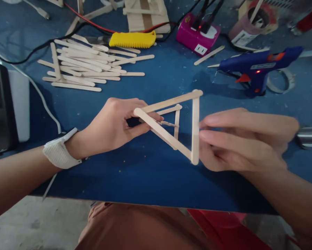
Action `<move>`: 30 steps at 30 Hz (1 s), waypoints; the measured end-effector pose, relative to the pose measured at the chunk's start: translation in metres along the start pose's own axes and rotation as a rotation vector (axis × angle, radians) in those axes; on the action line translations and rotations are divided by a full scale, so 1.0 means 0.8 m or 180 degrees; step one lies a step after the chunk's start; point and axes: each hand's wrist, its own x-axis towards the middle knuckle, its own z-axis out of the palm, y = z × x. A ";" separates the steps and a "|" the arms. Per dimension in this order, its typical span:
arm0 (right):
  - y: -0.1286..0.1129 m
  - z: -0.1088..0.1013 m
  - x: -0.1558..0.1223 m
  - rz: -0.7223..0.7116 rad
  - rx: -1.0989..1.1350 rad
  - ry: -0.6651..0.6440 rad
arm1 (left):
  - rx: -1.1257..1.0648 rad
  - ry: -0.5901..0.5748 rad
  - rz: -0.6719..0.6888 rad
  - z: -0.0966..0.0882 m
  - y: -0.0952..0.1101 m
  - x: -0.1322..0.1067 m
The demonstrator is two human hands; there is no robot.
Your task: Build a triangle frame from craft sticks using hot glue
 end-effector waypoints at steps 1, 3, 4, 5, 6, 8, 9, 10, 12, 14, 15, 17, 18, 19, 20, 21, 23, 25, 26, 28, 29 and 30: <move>0.004 0.004 0.002 -0.0321 -0.0026 0.0201 | -0.0005 0.0002 -0.0043 0.000 -0.001 0.000; 0.007 0.010 0.000 -0.0989 0.0052 0.0653 | -0.0021 -0.0006 -0.0178 0.001 -0.004 -0.001; 0.006 0.014 -0.002 -0.1160 0.0125 0.0813 | -0.0032 -0.0014 -0.0230 0.001 -0.004 -0.001; 0.005 0.016 -0.004 -0.1197 0.0189 0.0888 | -0.0053 -0.0027 -0.0251 0.002 -0.005 -0.001; 0.003 0.019 -0.006 -0.1182 0.0224 0.0930 | -0.0082 -0.0026 -0.0237 0.002 -0.005 -0.001; -0.001 0.022 -0.006 -0.1118 0.0131 0.0894 | -0.0138 -0.0026 -0.0210 0.002 -0.004 0.000; -0.003 0.022 -0.005 -0.1112 0.0056 0.0843 | -0.0165 -0.0019 -0.0209 0.001 -0.003 0.001; -0.005 0.022 -0.003 -0.1203 0.0026 0.0832 | -0.0181 -0.0024 -0.0242 0.001 -0.001 0.001; -0.010 0.022 0.003 -0.1375 0.0057 0.0826 | -0.0179 -0.0072 -0.0412 -0.001 0.004 0.002; -0.014 0.022 0.008 -0.1435 0.0113 0.0926 | -0.0151 -0.0133 -0.0639 -0.002 0.008 0.004; -0.016 0.023 0.010 -0.1418 0.0129 0.0985 | -0.0148 -0.0156 -0.0738 -0.002 0.010 0.005; -0.020 0.025 0.011 -0.1326 0.0131 0.1042 | -0.0201 -0.0159 -0.0834 -0.001 0.012 0.006; -0.021 0.026 0.011 -0.1312 0.0125 0.1068 | -0.0245 -0.0150 -0.0849 0.000 0.012 0.006; -0.023 0.026 0.010 -0.1293 0.0111 0.1074 | -0.0278 -0.0147 -0.0866 0.001 0.012 0.006; -0.024 0.027 0.010 -0.1272 0.0093 0.1072 | -0.0293 -0.0147 -0.0879 0.002 0.012 0.006; -0.025 0.027 0.010 -0.1259 0.0070 0.1067 | -0.0288 -0.0144 -0.0893 0.002 0.012 0.006; -0.026 0.028 0.010 -0.1252 0.0021 0.1060 | -0.0254 -0.0145 -0.0927 0.003 0.012 0.006; -0.026 0.029 0.011 -0.1257 -0.0029 0.1083 | -0.0227 -0.0139 -0.0944 0.003 0.012 0.006; -0.026 0.030 0.012 -0.1244 -0.0053 0.1088 | -0.0230 -0.0143 -0.0945 0.003 0.013 0.006; -0.025 0.030 0.012 -0.1182 -0.0066 0.1090 | -0.0246 -0.0159 -0.0941 0.002 0.014 0.006; -0.025 0.030 0.012 -0.1151 -0.0050 0.1084 | -0.0248 -0.0170 -0.0938 0.002 0.014 0.007; -0.024 0.031 0.012 -0.1126 -0.0019 0.1081 | -0.0240 -0.0181 -0.0940 0.001 0.014 0.007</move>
